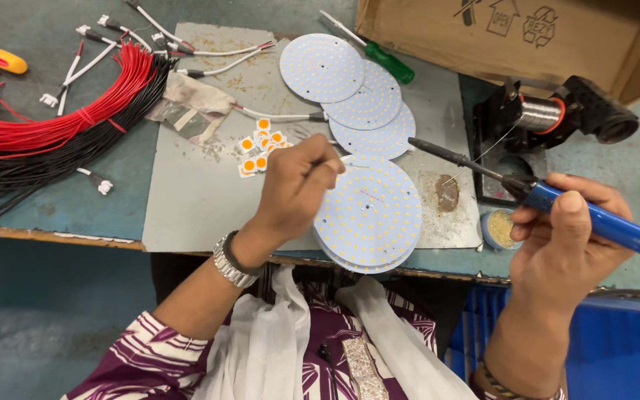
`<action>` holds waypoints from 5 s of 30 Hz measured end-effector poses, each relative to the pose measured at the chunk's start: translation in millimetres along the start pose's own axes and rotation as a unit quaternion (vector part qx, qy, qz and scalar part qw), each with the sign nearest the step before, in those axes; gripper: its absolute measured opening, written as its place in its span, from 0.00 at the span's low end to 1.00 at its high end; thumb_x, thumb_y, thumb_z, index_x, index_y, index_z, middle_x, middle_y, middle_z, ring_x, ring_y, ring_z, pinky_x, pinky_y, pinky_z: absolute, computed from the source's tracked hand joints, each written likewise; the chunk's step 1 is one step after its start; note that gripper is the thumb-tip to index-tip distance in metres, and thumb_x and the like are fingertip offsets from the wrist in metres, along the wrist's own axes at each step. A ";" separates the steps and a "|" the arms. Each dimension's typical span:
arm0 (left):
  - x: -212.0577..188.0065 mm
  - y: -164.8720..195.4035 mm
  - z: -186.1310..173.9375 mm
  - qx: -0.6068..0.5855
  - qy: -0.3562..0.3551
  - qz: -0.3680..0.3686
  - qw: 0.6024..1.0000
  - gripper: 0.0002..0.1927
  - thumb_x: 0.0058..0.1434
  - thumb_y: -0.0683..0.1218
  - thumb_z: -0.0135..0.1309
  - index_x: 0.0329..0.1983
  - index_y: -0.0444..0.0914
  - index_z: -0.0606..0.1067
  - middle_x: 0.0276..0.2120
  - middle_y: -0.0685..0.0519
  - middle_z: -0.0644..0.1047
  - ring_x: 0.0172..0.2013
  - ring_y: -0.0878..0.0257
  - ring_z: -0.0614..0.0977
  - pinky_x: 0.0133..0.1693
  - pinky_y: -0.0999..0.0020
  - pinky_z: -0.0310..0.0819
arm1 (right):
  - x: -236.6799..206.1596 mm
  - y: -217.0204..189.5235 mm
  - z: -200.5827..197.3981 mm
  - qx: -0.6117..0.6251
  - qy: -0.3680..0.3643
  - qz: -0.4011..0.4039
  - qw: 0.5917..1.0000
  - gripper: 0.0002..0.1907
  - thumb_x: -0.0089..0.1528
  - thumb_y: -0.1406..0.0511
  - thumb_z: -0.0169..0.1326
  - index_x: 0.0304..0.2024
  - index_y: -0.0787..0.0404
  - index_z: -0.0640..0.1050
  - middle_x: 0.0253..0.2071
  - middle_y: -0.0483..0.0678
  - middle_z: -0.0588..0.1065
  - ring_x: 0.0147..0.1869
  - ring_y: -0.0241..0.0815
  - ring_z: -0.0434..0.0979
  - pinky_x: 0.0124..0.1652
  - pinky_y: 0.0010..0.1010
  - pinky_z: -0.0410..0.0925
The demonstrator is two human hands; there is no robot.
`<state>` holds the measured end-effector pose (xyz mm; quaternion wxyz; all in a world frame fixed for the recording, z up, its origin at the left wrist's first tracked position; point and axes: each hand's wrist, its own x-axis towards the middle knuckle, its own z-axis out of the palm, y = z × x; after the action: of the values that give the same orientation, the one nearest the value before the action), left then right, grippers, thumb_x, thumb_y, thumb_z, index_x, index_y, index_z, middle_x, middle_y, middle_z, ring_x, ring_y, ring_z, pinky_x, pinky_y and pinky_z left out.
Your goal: The person uses a soldering iron and solder wire to attach wires to circular LED modules on a workbench. They repeatedly heat contact points and feed solder to secure connections, then set finished modules aside.
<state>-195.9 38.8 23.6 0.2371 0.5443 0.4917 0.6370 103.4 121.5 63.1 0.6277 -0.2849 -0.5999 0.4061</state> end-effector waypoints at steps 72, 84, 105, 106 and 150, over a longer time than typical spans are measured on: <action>-29.0 28.7 15.9 0.299 -0.061 0.129 0.944 0.05 0.52 0.43 0.61 0.24 0.40 0.75 0.35 0.55 0.76 0.25 0.57 0.73 0.31 0.61 0.67 | 14.4 -10.8 28.6 -0.180 -0.114 0.084 0.973 0.06 0.64 0.68 0.57 0.37 0.67 0.81 0.22 0.43 0.73 0.23 0.28 0.70 0.23 0.18 0.60; -30.3 34.3 10.2 0.286 -0.045 0.135 0.948 0.05 0.52 0.42 0.60 0.25 0.39 0.75 0.37 0.54 0.77 0.28 0.56 0.76 0.33 0.61 0.69 | 6.1 -23.0 23.5 -0.165 -0.077 0.056 0.982 0.07 0.65 0.68 0.58 0.40 0.67 0.80 0.27 0.44 0.75 0.26 0.28 0.73 0.26 0.17 0.64; -30.5 35.2 8.7 0.286 -0.049 0.126 0.949 0.06 0.51 0.41 0.61 0.24 0.38 0.74 0.37 0.51 0.77 0.33 0.55 0.78 0.36 0.60 0.73 | 3.8 -16.2 36.6 -0.158 -0.132 0.069 0.976 0.06 0.62 0.69 0.59 0.38 0.68 0.80 0.25 0.43 0.73 0.26 0.28 0.71 0.28 0.19 0.64; -30.1 35.4 8.8 0.289 -0.051 0.127 0.947 0.06 0.51 0.41 0.61 0.24 0.39 0.74 0.37 0.52 0.77 0.33 0.55 0.78 0.35 0.60 0.72 | 4.1 -16.8 36.7 -0.162 -0.136 0.068 0.975 0.06 0.62 0.69 0.59 0.38 0.68 0.80 0.25 0.43 0.73 0.26 0.28 0.71 0.28 0.19 0.64; -42.1 40.8 -8.7 0.232 -0.036 0.088 0.968 0.04 0.60 0.42 0.57 0.34 0.37 0.74 0.39 0.52 0.80 0.32 0.56 0.80 0.36 0.62 0.73 | 7.6 -15.4 20.3 -0.092 -0.086 0.078 0.989 0.06 0.64 0.70 0.58 0.38 0.71 0.79 0.24 0.47 0.73 0.22 0.30 0.70 0.24 0.19 0.61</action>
<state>-182.0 -16.2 40.9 0.0649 0.6484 0.5670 0.5039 85.6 117.5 82.4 0.5110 -0.3514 -0.6625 0.4201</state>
